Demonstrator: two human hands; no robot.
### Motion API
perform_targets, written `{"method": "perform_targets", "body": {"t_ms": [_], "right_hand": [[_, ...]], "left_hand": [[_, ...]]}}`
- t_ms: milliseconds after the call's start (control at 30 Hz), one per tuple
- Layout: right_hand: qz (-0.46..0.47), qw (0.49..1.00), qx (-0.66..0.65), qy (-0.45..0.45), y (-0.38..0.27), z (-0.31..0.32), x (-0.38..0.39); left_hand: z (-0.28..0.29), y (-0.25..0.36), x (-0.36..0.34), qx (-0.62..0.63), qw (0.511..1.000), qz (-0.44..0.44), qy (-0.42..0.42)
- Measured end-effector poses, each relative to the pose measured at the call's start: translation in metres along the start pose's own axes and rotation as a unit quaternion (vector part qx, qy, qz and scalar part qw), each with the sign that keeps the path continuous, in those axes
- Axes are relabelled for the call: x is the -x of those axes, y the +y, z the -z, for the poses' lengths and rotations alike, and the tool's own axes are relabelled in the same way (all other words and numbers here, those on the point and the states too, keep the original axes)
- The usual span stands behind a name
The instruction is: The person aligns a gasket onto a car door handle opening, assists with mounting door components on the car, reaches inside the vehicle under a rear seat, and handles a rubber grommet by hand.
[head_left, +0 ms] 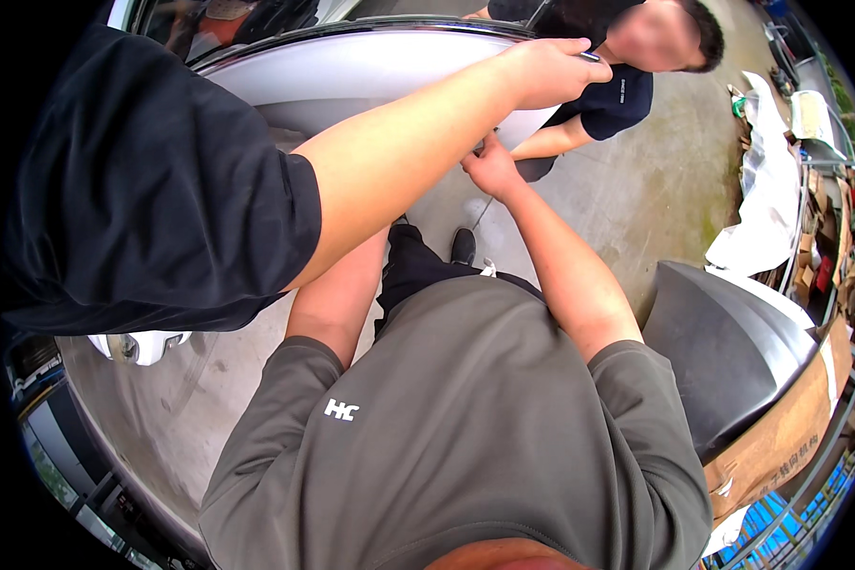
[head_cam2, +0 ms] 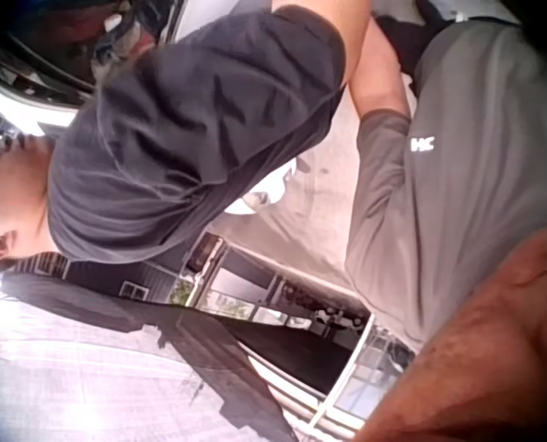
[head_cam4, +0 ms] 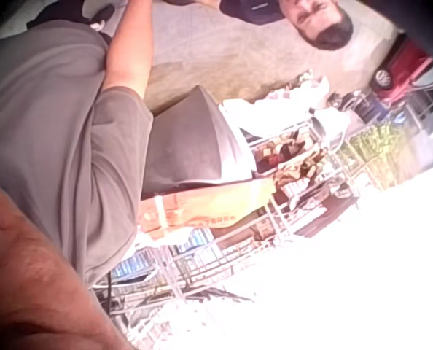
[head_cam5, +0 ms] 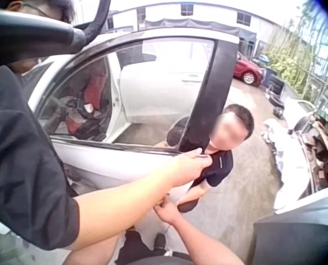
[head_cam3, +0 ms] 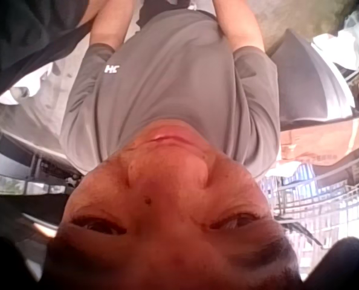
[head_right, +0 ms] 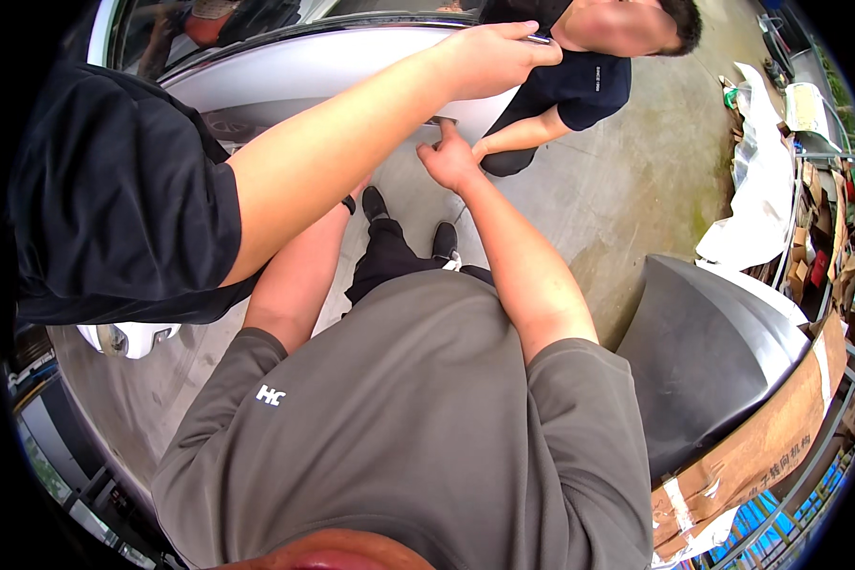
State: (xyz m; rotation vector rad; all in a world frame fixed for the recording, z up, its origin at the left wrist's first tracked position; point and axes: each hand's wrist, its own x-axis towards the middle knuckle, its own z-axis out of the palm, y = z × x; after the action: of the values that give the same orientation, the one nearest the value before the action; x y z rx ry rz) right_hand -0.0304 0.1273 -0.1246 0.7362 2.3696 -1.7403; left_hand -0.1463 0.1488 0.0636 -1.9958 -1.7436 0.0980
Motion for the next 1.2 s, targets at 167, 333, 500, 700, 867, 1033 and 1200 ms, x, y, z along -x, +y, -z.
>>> {"method": "perform_targets", "body": {"t_ms": [167,333,500,700,867,1033,1200], "right_hand": [[0.007,1.0,-0.011,0.002,0.012,0.001,-0.005],[0.006,1.0,0.003,-0.006,-0.015,0.0,0.008],[-0.018,1.0,0.011,-0.006,-0.019,0.009,0.014],[-0.016,1.0,0.014,0.002,-0.012,0.007,0.008],[-0.015,1.0,0.008,-0.003,-0.013,0.005,0.008],[-0.013,1.0,0.01,0.003,-0.015,0.008,0.009],[-0.019,1.0,0.018,-0.006,-0.018,0.009,0.01]], "left_hand": [[0.005,0.003,-0.004,-0.114,0.989,-0.092,-0.028],[0.0,-0.008,0.004,-0.056,0.996,-0.066,0.018],[-0.012,-0.01,-0.004,0.019,0.998,-0.039,0.042],[-0.013,-0.01,-0.006,-0.002,0.997,-0.051,0.057],[-0.015,-0.015,-0.009,0.061,0.994,-0.082,0.034],[-0.001,-0.019,-0.008,0.058,0.995,-0.078,0.009],[0.052,-0.031,0.009,0.172,0.983,-0.066,0.007]]}}
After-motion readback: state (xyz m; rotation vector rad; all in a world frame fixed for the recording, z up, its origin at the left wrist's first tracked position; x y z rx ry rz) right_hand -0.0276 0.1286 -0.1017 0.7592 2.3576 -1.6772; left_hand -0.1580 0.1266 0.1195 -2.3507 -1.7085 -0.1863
